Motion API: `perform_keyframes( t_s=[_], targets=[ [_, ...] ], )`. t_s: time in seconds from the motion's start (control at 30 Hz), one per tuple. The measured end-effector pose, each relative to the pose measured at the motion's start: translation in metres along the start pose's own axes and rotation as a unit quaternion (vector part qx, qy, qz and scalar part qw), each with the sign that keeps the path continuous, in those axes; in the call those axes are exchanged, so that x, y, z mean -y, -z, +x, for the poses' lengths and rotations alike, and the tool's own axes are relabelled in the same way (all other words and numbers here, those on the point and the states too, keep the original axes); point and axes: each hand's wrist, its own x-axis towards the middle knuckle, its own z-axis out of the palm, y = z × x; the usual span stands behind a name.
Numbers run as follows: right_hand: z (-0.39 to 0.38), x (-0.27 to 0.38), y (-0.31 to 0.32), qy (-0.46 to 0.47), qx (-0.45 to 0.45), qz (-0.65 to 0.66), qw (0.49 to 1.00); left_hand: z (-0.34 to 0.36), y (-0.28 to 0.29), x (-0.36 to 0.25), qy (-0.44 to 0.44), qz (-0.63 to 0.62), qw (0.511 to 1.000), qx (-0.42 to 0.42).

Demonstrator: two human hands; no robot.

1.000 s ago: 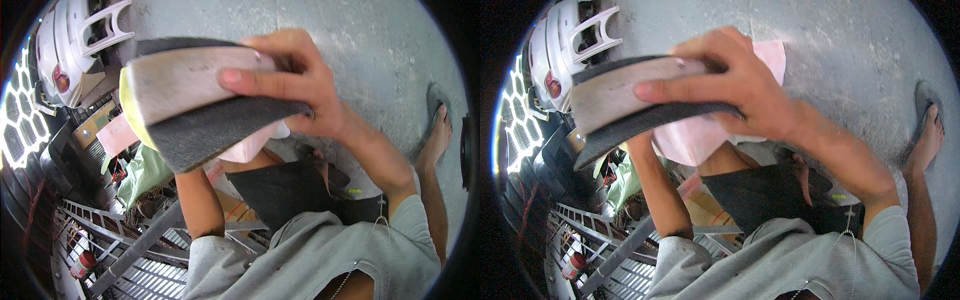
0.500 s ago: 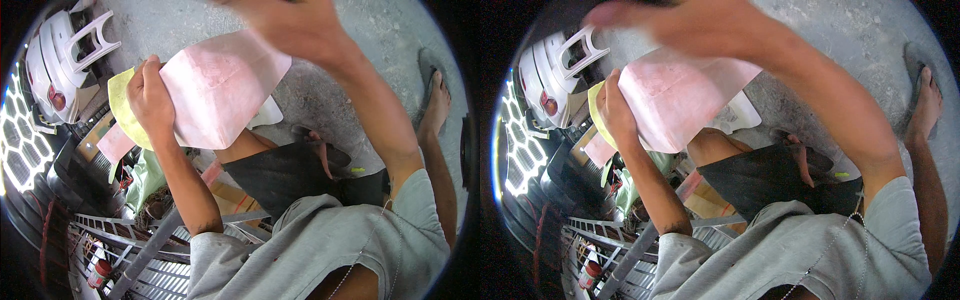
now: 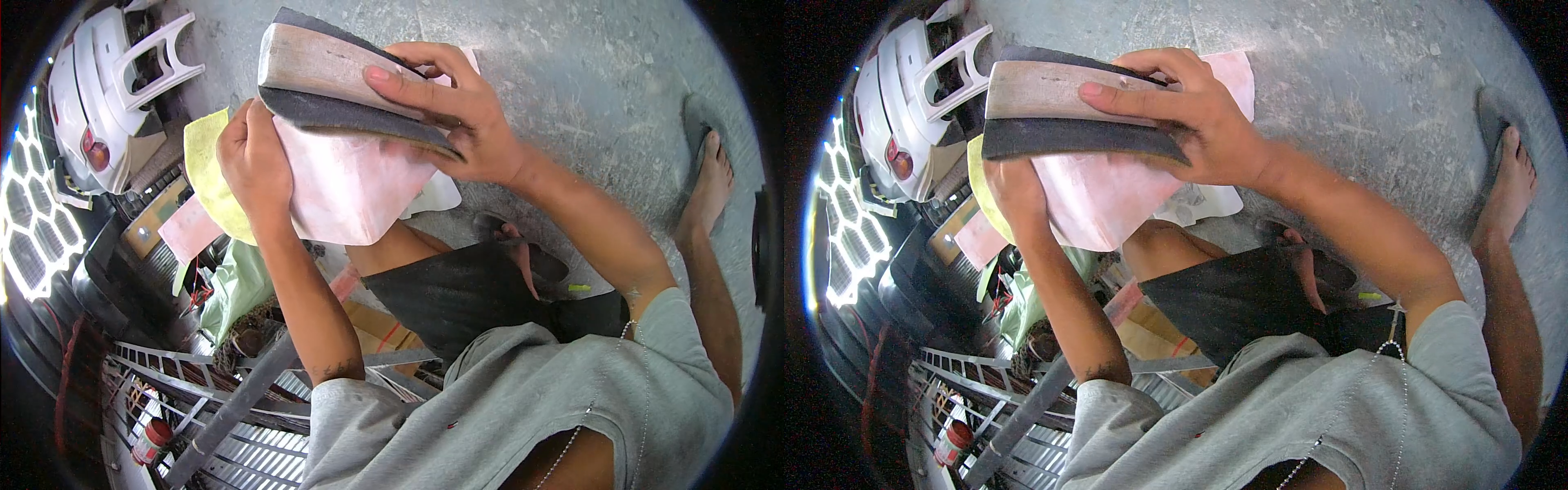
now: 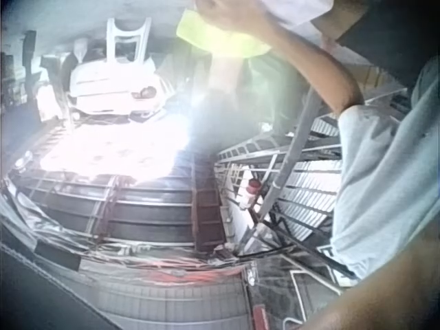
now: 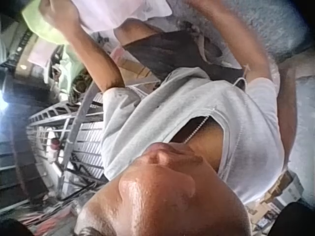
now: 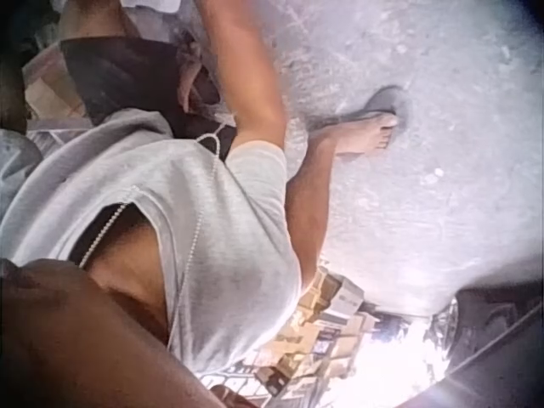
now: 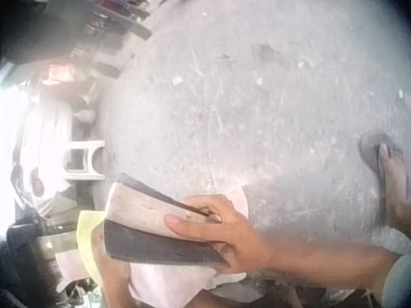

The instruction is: Sanding a white car body part using a manual sanding block.

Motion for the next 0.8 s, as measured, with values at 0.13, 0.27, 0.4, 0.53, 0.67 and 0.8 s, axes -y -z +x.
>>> perform_keyframes(
  t_s=[0.13, 0.27, 0.4, 0.53, 0.67, 0.8],
  targets=[
    [-0.010, 0.005, 0.003, -0.043, 0.003, -0.059, 0.997, 0.003, 0.000, -0.001, 0.026, 0.008, 1.000, 0.005],
    [-0.009, 0.012, 0.002, -0.083, 0.028, -0.069, 0.994, 0.003, 0.003, 0.014, 0.036, 0.028, 0.999, -0.013],
    [-0.004, 0.005, 0.002, 0.003, 0.085, -0.088, 0.993, 0.002, 0.004, 0.030, -0.053, 0.118, 0.991, -0.021],
    [-0.003, 0.002, 0.008, 0.009, 0.081, -0.035, 0.996, 0.007, 0.005, 0.034, -0.091, 0.100, 0.990, -0.032],
    [0.009, 0.017, 0.007, -0.020, 0.015, 0.020, 0.999, 0.006, 0.005, 0.041, 0.033, 0.031, 0.999, -0.022],
    [0.022, 0.020, 0.004, 0.053, 0.126, -0.093, 0.986, 0.007, 0.013, 0.053, -0.048, 0.218, 0.973, 0.051]
  ],
)
